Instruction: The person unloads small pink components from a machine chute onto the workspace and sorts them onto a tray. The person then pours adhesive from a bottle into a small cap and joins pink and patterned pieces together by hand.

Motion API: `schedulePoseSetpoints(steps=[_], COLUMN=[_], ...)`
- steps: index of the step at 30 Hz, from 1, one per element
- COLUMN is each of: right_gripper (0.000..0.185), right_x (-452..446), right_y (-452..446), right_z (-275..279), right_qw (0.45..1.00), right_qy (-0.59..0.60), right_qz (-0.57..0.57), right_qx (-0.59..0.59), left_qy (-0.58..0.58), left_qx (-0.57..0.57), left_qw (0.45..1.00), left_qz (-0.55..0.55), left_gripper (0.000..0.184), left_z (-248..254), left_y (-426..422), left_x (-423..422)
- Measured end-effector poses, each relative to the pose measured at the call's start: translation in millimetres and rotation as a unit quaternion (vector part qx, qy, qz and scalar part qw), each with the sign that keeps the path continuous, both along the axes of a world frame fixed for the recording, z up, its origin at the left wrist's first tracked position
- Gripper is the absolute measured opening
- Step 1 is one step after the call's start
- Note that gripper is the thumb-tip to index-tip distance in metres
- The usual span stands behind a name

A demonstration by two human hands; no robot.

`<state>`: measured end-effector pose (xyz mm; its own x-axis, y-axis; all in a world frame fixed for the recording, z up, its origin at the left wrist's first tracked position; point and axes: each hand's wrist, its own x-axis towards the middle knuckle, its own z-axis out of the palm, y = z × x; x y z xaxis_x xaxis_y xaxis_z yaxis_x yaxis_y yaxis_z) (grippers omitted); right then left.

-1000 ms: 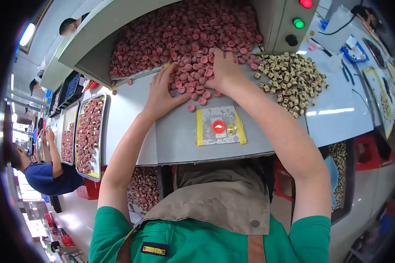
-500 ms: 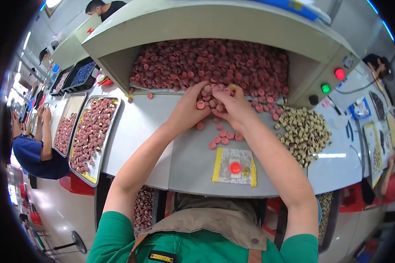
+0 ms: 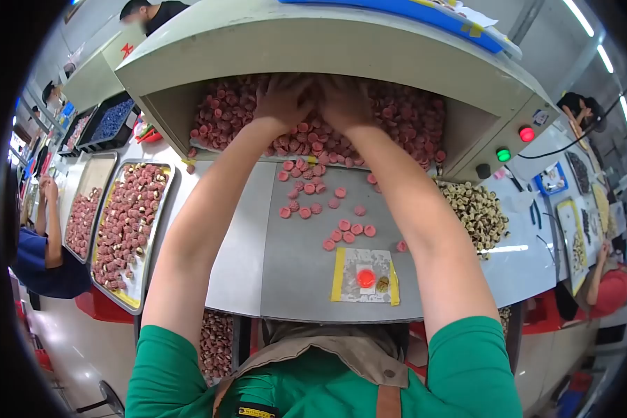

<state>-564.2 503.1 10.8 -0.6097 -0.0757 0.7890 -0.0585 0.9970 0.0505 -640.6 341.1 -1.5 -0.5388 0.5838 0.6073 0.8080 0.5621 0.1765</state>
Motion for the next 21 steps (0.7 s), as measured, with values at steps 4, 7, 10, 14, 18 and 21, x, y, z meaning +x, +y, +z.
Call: schedulePoseSetpoints(steps=[4, 7, 10, 14, 18, 21], right_gripper=[0.036, 0.039, 0.043, 0.044, 0.044, 0.044], right_x=[6, 23, 7, -14, -20, -15], right_y=[36, 48, 104, 147, 140, 135], right_z=[31, 61, 50, 42, 36, 37], right_qw=[0.992, 0.991, 0.996, 0.992, 0.994, 0.995], right_qy=[-0.126, -0.092, -0.005, 0.099, 0.074, 0.046], right_qz=[0.004, -0.075, -0.088, -0.064, -0.079, -0.088], right_qx=[-0.029, -0.055, -0.004, 0.051, 0.021, 0.004], left_qy=[0.07, 0.098, 0.007, -0.015, 0.003, -0.015], left_qx=[-0.05, -0.05, -0.064, -0.087, -0.114, -0.105], left_qw=[0.993, 0.993, 0.996, 0.989, 0.983, 0.983], left_qz=[0.075, 0.045, 0.058, 0.116, 0.145, 0.151], left_gripper=[0.057, 0.057, 0.052, 0.055, 0.056, 0.062], left_z=[-5, -1, 8, 6, 5, 2], left_y=[-13, -26, -33, -53, -77, -71], left_x=[-24, -38, -49, -83, -84, -89])
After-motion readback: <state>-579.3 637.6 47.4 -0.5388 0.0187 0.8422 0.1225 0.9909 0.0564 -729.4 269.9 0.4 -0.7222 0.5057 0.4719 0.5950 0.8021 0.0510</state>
